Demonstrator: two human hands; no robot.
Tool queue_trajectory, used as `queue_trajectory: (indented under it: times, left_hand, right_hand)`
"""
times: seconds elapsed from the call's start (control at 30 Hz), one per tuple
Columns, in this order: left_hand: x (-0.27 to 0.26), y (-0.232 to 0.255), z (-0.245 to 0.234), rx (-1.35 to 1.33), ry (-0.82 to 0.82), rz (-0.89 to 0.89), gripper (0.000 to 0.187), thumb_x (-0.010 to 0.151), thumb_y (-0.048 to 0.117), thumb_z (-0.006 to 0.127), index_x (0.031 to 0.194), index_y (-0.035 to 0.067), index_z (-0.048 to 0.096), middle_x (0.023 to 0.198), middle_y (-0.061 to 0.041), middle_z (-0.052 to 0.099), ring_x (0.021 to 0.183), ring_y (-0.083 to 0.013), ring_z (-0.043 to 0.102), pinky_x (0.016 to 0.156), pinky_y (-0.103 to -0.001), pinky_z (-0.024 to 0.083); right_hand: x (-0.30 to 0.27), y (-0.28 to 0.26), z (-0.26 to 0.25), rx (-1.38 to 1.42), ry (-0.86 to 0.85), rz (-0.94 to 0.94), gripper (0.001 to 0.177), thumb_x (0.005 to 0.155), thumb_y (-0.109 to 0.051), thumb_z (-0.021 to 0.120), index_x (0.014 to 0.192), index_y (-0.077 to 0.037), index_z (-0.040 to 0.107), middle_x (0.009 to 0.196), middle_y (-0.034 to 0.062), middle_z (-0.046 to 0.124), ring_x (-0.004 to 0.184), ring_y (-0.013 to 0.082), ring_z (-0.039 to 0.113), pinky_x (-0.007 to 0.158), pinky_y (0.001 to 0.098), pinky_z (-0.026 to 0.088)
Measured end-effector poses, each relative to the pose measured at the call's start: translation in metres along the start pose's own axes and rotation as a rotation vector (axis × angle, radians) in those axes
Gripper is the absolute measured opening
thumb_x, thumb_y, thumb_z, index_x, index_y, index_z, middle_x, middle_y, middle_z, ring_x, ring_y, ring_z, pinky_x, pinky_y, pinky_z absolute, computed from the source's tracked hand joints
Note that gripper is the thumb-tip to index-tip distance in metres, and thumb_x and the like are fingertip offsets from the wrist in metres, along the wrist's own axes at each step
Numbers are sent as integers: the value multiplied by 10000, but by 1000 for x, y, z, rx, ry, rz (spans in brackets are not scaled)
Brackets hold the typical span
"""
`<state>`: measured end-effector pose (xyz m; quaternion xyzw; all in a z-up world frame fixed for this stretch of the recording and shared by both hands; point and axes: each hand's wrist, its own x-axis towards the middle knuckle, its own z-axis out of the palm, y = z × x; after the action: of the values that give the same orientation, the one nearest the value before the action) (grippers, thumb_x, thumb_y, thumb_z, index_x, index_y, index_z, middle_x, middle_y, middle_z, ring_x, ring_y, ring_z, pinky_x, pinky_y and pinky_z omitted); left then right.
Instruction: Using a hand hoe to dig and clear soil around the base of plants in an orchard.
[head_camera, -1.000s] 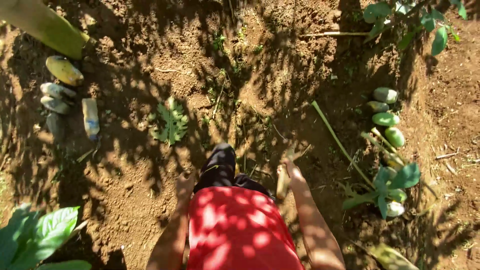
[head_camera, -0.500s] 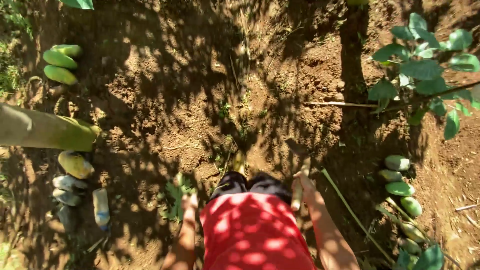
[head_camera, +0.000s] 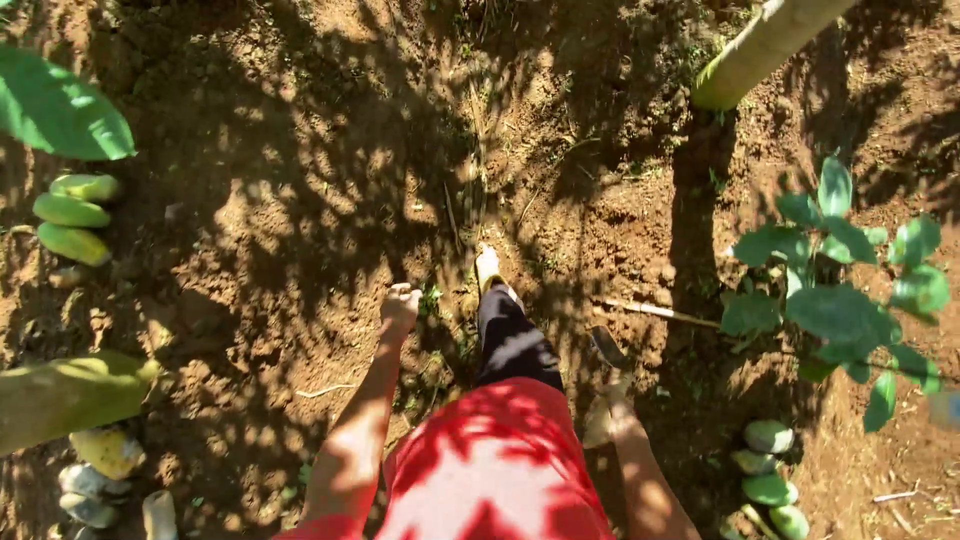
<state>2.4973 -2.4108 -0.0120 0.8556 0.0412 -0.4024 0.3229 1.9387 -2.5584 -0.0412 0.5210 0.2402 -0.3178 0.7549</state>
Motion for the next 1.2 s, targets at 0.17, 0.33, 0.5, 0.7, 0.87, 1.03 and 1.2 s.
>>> queue_trajectory:
  times: [0.17, 0.33, 0.5, 0.7, 0.87, 1.03, 1.2]
  left_hand:
    - [115, 106, 39, -1618, -398, -252, 158, 713, -61, 541, 684, 82, 481, 520, -7, 260, 530, -214, 398, 545, -316, 465]
    - [107, 206, 0, -3, 54, -36, 379, 914, 398, 674, 1201, 152, 705, 1121, -125, 751, 1056, -314, 685, 965, -437, 505]
    - [112, 244, -36, 9, 102, -214, 427, 898, 481, 719, 1285, 308, 671, 1186, -14, 750, 1222, -271, 650, 1055, -455, 491]
    - [159, 221, -62, 88, 111, -384, 439, 827, 615, 705, 1116, 290, 758, 706, 43, 784, 985, -209, 760, 1001, -421, 494]
    - [232, 288, -85, 168, 75, -501, 480, 814, 482, 554, 1032, 141, 812, 1076, -147, 778, 1008, -339, 736, 808, -419, 545]
    - [315, 361, -88, 186, 294, 145, 317, 886, 448, 616, 882, 150, 725, 689, -89, 682, 600, -262, 663, 577, -386, 508]
    - [413, 514, -70, -498, 273, -93, 178, 801, 193, 726, 967, 160, 673, 859, -8, 773, 662, -95, 665, 551, -246, 545]
  right_hand:
    - [103, 98, 172, -1742, 1229, -631, 722, 958, -699, 448, 1196, -58, 683, 983, 177, 663, 854, 370, 611, 668, 492, 488]
    - [170, 109, 260, -2293, 1003, -682, 588, 844, -514, 551, 1235, -97, 690, 1179, 207, 687, 1081, 358, 686, 861, 483, 577]
    - [278, 66, 348, -3588, 473, -430, 433, 936, -279, 451, 1257, -125, 698, 1132, 154, 727, 1108, 347, 720, 938, 461, 613]
    - [378, 227, 469, -3041, 505, -462, 460, 987, -430, 359, 1176, -117, 639, 1016, 136, 666, 908, 310, 661, 772, 447, 574]
    - [439, 382, 565, -2367, 449, -453, 596, 1050, -608, 244, 1078, -108, 568, 876, 114, 592, 668, 264, 589, 574, 429, 527]
    - [437, 466, 600, -1950, 452, -555, 196, 868, -347, 659, 901, -154, 643, 687, 61, 573, 597, 208, 544, 582, 343, 439]
    - [551, 296, 614, -1686, 835, -600, 213, 816, -228, 690, 645, -153, 587, 546, 12, 561, 393, 176, 481, 333, 335, 357]
